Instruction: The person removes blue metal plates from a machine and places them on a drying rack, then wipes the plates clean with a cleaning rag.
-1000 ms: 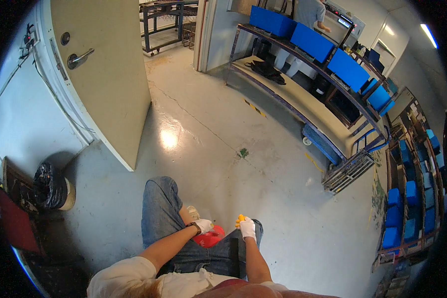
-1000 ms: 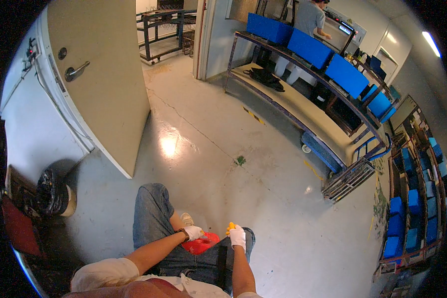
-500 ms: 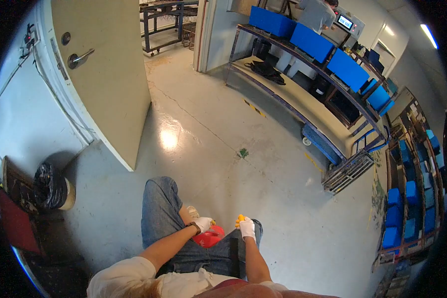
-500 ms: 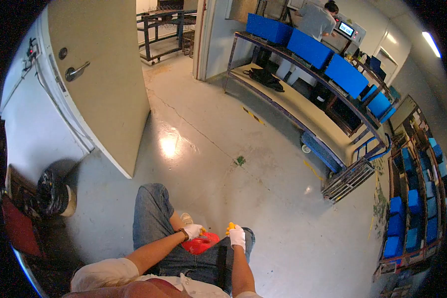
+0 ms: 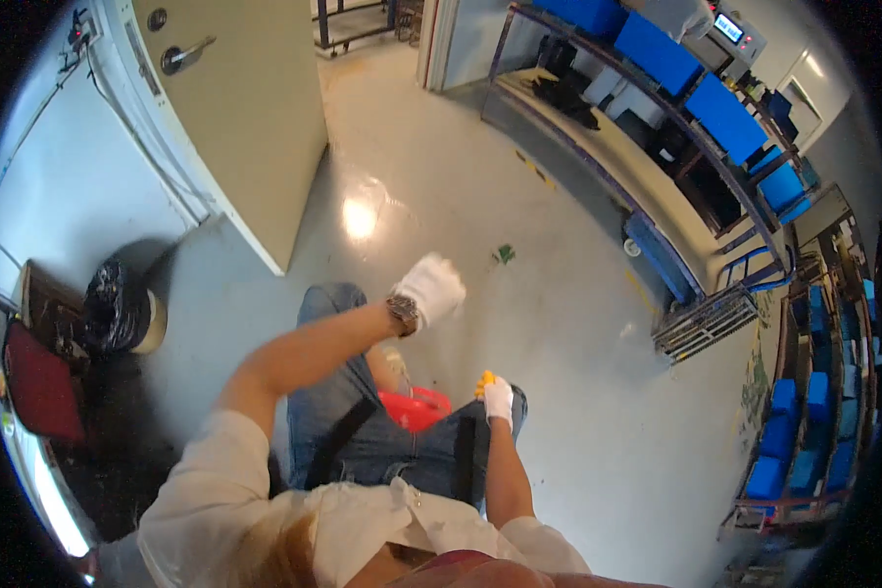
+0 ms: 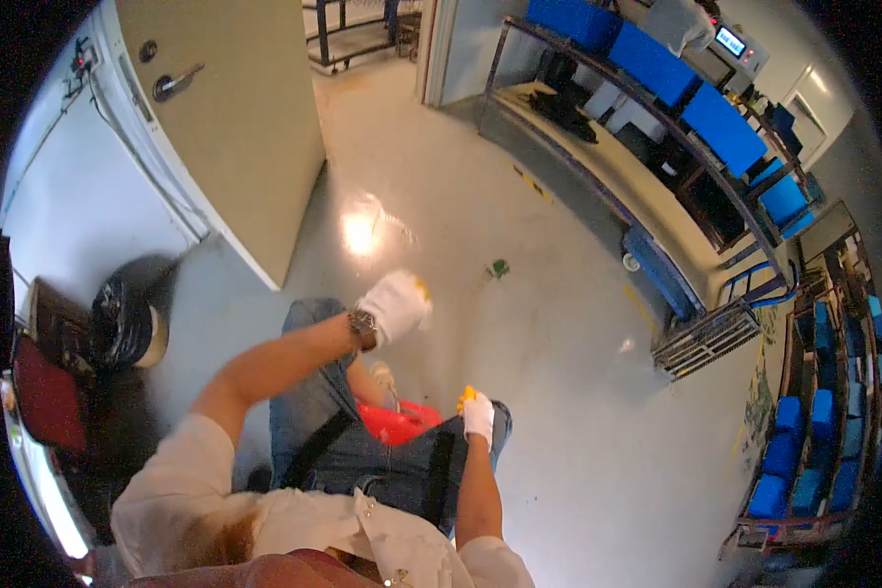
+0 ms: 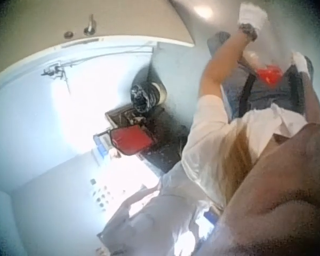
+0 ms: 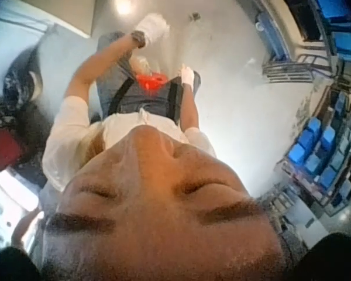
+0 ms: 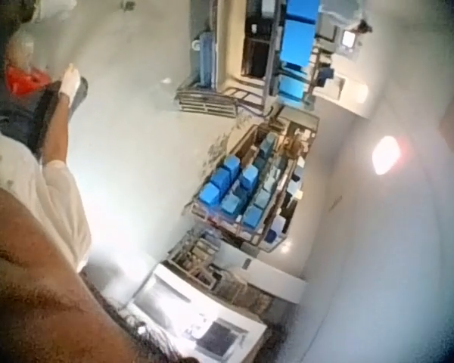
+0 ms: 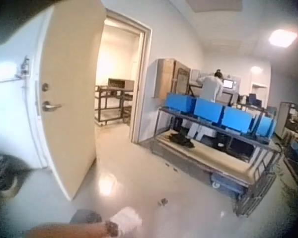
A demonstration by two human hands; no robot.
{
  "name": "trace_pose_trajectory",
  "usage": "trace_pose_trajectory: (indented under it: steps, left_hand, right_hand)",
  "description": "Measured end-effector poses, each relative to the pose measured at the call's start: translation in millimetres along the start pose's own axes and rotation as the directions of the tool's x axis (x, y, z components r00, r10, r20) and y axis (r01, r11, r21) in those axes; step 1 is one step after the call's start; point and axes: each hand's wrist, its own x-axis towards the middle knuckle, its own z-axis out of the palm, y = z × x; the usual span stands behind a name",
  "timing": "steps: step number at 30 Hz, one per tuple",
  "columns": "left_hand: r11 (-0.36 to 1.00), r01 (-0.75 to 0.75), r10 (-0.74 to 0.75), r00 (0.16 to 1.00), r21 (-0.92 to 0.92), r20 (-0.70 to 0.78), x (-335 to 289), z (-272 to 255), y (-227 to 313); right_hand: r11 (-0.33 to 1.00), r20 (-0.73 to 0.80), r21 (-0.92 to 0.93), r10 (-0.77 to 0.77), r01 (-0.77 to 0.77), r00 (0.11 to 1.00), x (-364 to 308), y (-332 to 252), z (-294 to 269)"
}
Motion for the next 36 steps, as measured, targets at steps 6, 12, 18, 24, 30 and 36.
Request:
trace_pose_trajectory:
  steps: [6, 12, 18, 24, 30, 36]
  left_hand:
    - [0.996, 0.068, -0.06, 0.988, 0.053, -0.143, 11, -14, -18]
    - [0.998, -0.004, 0.018, 0.98, 0.067, -0.2, 5, -14, -8]
    - [0.992, 0.049, -0.035, 0.992, 0.118, -0.119, -2, -10, -11]
    - [0.99, 0.097, -0.082, 0.986, 0.099, -0.147, -3, -6, -11]
    - [0.99, 0.108, -0.098, 0.99, 0.09, -0.103, -3, -4, -10]
    - [0.994, 0.08, -0.071, 0.992, 0.08, -0.101, -5, 1, -11]
  right_hand:
    - [0.973, 0.024, 0.224, 0.052, -0.056, 0.998, -7, -2, 3]
    - [0.968, 0.048, 0.243, 0.047, -0.058, 0.998, -9, 4, 0]
    - [0.975, 0.038, 0.218, 0.029, -0.037, 0.999, -8, 7, 0]
    - [0.979, 0.029, 0.204, 0.024, -0.03, 0.999, -10, 2, 1]
    - [0.973, 0.041, 0.225, 0.041, -0.049, 0.998, -7, 5, -2]
    - [0.968, 0.058, 0.247, 0.034, -0.047, 0.998, -4, 10, 1]
